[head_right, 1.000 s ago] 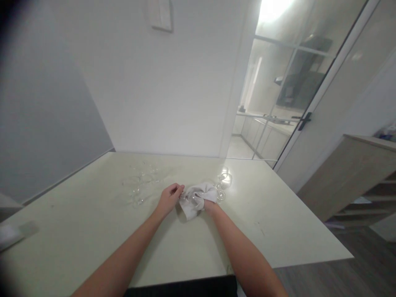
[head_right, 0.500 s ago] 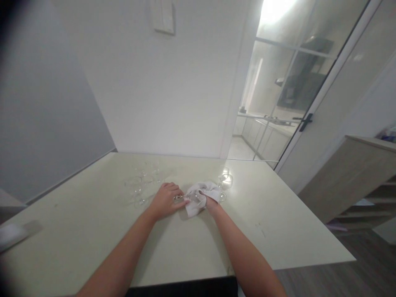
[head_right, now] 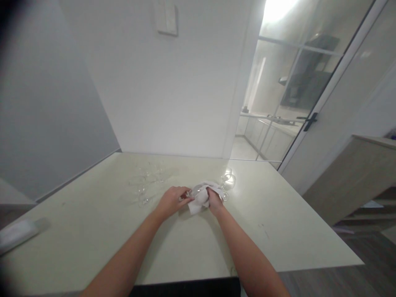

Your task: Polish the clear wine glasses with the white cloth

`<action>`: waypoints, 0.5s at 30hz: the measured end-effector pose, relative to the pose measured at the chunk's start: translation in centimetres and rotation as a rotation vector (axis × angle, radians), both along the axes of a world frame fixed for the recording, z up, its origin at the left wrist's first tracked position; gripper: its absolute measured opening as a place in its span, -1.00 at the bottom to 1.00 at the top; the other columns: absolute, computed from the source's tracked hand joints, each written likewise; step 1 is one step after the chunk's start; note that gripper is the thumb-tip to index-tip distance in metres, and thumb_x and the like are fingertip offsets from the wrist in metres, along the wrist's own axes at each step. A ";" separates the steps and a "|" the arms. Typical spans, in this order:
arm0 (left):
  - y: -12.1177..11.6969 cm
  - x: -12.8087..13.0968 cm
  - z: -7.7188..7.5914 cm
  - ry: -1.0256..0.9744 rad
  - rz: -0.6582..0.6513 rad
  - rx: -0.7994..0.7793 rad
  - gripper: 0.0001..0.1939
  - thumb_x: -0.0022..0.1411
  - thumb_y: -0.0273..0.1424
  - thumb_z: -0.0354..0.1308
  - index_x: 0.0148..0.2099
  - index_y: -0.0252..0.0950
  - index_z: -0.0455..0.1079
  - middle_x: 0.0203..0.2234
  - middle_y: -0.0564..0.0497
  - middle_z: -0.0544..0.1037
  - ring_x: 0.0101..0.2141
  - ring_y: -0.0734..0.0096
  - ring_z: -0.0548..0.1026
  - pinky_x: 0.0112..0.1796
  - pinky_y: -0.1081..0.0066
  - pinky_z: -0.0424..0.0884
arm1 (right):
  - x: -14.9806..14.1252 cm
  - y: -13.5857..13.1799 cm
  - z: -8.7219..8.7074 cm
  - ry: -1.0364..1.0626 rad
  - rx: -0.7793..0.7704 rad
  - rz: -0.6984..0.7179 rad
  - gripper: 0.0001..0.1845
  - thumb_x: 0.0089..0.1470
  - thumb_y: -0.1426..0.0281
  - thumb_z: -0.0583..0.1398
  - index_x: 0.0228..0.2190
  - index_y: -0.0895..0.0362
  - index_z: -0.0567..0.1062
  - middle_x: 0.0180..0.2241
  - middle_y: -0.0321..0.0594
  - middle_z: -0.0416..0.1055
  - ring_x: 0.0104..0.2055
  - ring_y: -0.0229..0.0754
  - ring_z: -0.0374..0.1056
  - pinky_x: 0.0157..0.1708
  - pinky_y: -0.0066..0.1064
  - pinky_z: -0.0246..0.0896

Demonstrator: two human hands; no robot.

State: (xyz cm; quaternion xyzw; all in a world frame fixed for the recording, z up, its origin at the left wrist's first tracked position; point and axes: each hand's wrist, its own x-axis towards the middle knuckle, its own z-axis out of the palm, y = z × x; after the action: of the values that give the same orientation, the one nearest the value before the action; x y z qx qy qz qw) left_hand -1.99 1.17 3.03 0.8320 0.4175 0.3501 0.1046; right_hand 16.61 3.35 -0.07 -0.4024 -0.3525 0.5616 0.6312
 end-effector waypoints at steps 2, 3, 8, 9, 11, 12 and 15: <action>0.1 0.1 -0.1 -0.030 0.047 0.000 -0.68 0.16 -0.09 0.18 -0.14 -0.18 0.44 -0.47 0.00 0.55 -0.42 0.30 0.46 -0.29 0.35 0.24 | -0.1 0.0 0.5 0.106 -0.006 -0.034 -0.75 -0.29 0.22 0.28 -0.50 0.11 0.50 -0.46 -0.28 0.54 -0.38 -0.13 0.43 -0.35 -0.35 0.35; 0.1 0.1 -0.1 -0.043 0.070 -0.001 -0.68 0.16 -0.09 0.18 -0.14 -0.17 0.44 -0.49 0.01 0.54 -0.45 0.32 0.45 -0.32 0.37 0.23 | -0.1 -0.1 0.8 0.128 -0.003 -0.034 -0.75 -0.28 0.23 0.28 -0.49 0.11 0.50 -0.45 -0.28 0.55 -0.37 -0.12 0.43 -0.34 -0.34 0.35; 0.4 0.3 -0.3 -0.234 0.178 -0.072 -0.67 0.17 -0.10 0.15 -0.11 -0.19 0.40 -0.55 0.09 0.45 -0.52 0.41 0.40 -0.42 0.45 0.22 | 0.2 -0.3 1.2 0.065 -0.041 0.013 -0.77 -0.26 0.29 0.27 -0.46 0.13 0.52 -0.44 -0.27 0.54 -0.33 -0.11 0.44 -0.30 -0.34 0.34; 0.6 0.3 -0.4 -0.314 0.190 -0.096 -0.66 0.18 -0.10 0.15 -0.11 -0.20 0.38 -0.55 0.10 0.44 -0.51 0.42 0.41 -0.42 0.46 0.24 | 0.2 -0.3 1.0 0.030 -0.028 0.028 -0.77 -0.25 0.31 0.28 -0.44 0.14 0.52 -0.42 -0.27 0.54 -0.32 -0.12 0.44 -0.28 -0.34 0.33; 0.9 0.3 -0.5 -0.488 0.182 -0.159 -0.65 0.18 -0.12 0.14 -0.10 -0.24 0.36 -0.52 0.10 0.44 -0.47 0.42 0.43 -0.41 0.47 0.28 | 0.1 -0.4 0.5 -0.065 0.025 0.046 -0.78 -0.24 0.35 0.28 -0.42 0.14 0.54 -0.36 -0.27 0.54 -0.28 -0.15 0.43 -0.21 -0.35 0.32; 1.1 0.3 -0.5 -0.565 0.167 -0.192 -0.65 0.18 -0.12 0.14 -0.11 -0.25 0.35 -0.50 0.09 0.45 -0.45 0.42 0.44 -0.40 0.47 0.30 | 0.1 -0.4 0.2 -0.125 0.055 0.049 -0.79 -0.24 0.36 0.29 -0.43 0.14 0.54 -0.35 -0.27 0.54 -0.27 -0.16 0.43 -0.18 -0.34 0.31; 1.4 0.3 -0.6 -0.694 0.135 -0.259 -0.65 0.12 -0.13 0.20 -0.18 -0.28 0.36 -0.42 0.05 0.46 -0.40 0.44 0.44 -0.37 0.46 0.34 | -0.2 -0.6 -0.3 -0.263 0.114 0.070 -0.85 -0.27 0.38 0.34 -0.50 0.09 0.54 -0.37 -0.27 0.53 -0.26 -0.13 0.41 -0.12 -0.28 0.31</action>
State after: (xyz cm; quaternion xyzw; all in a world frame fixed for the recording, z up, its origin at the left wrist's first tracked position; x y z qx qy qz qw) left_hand -1.73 2.62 2.39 0.6145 0.4520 0.5613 0.3210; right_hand 16.45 2.79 -0.41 -0.4234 -0.4776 0.5047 0.5814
